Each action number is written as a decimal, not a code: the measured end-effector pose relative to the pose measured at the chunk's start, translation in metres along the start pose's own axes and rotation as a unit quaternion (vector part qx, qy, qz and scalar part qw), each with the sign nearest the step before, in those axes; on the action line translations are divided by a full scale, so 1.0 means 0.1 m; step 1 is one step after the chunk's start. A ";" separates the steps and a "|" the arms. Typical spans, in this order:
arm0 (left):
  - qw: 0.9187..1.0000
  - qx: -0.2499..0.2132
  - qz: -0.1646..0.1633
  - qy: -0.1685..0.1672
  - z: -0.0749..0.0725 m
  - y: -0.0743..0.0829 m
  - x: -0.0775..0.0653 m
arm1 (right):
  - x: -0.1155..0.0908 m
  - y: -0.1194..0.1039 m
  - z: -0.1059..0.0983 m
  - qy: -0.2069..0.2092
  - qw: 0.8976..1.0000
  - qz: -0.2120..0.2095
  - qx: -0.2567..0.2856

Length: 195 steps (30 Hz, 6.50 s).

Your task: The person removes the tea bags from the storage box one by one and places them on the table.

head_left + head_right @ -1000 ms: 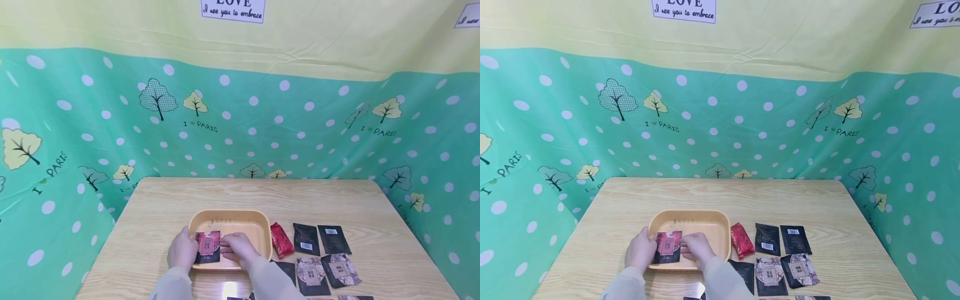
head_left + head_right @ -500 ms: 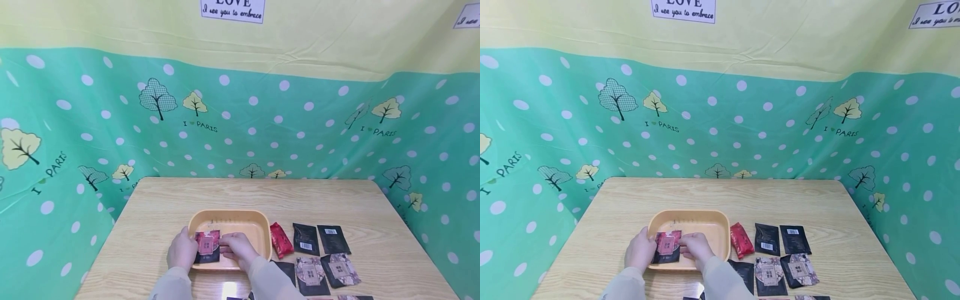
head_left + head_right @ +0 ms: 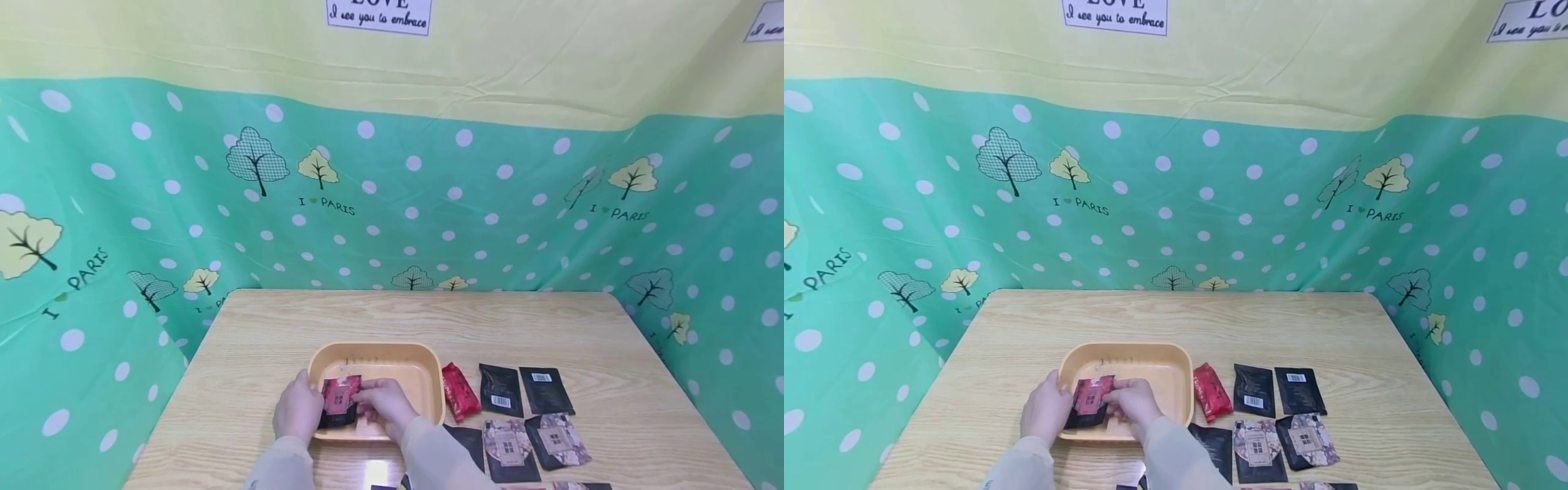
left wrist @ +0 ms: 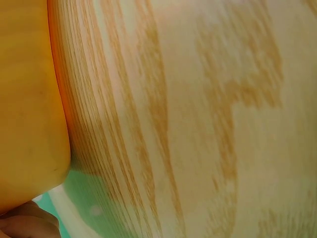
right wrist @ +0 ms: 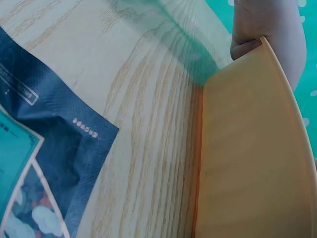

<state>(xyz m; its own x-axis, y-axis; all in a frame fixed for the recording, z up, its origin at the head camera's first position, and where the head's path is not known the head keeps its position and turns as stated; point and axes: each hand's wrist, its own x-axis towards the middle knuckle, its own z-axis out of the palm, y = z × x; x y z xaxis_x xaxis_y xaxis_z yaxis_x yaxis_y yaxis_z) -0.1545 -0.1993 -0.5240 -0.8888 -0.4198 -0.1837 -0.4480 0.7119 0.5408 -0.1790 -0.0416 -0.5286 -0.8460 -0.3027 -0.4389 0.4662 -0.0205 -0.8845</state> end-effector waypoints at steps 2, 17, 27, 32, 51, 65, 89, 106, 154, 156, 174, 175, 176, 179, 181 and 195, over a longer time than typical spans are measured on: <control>1.000 0.002 0.004 0.003 0.00 0.00 0.00 | 0.00 0.00 0.01 -0.001 1.000 -0.005 -0.009; 1.000 0.006 0.007 0.006 -0.01 0.01 -0.02 | -0.01 0.04 0.07 0.020 0.994 -0.048 -0.095; 1.000 0.003 0.006 0.002 -0.01 -0.01 -0.03 | -0.02 0.01 0.07 0.051 0.991 -0.079 -0.095; 1.000 0.004 0.009 0.003 -0.02 0.00 -0.03 | -0.04 -0.01 0.04 0.066 0.990 -0.093 -0.085; 1.000 -0.018 0.005 -0.020 -0.04 0.00 -0.01 | -0.31 -0.29 -0.32 0.062 0.985 -0.159 -0.036; 0.998 -0.065 -0.003 -0.006 -0.16 -0.10 0.05 | -0.52 -0.45 -0.62 0.075 0.992 -0.100 -0.037; 0.997 -0.069 -0.015 0.001 -0.28 -0.23 0.15 | -0.87 -0.28 -0.95 0.054 0.998 -0.038 -0.014; 0.996 -0.080 -0.025 0.009 -0.29 -0.23 0.18 | -1.07 -0.01 -1.10 0.005 0.999 0.024 -0.035; 0.989 -0.134 -0.021 0.059 -0.20 -0.22 0.23 | -0.83 0.30 -1.04 0.014 0.980 0.052 -0.193; 0.989 -0.133 -0.021 0.056 -0.20 -0.22 0.23 | -0.82 0.32 -1.02 0.016 0.978 0.038 -0.205; 0.996 -0.085 -0.004 0.039 -0.26 -0.17 0.19 | -0.79 0.41 -0.99 0.015 0.954 -0.035 -0.297; 0.996 -0.082 -0.002 0.041 -0.26 -0.17 0.19 | -0.79 0.41 -0.99 0.016 0.954 -0.036 -0.298; 0.996 -0.079 0.000 0.044 -0.26 -0.18 0.19 | -0.79 0.41 -0.98 0.017 0.953 -0.036 -0.300; 0.996 -0.068 0.006 0.052 -0.27 -0.18 0.18 | -0.80 0.40 -0.98 0.016 0.956 -0.030 -0.293; 0.996 -0.059 0.011 0.059 -0.29 -0.17 0.17 | -0.80 0.38 -1.00 0.015 0.959 -0.019 -0.282; 0.982 -0.033 0.103 0.155 -0.66 0.00 0.05 | -0.92 -0.34 -1.58 0.100 0.987 -0.087 -0.095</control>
<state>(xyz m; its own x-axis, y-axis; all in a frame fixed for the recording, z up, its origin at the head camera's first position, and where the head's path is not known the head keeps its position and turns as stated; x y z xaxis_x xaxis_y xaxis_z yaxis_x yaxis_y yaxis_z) -0.1530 -0.2385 -0.4707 -0.8834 -0.4290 0.1883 -0.2455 0.7662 0.5938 -0.1583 0.1374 -0.4829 -0.9516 -0.1163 -0.2845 0.2696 0.1286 -0.9543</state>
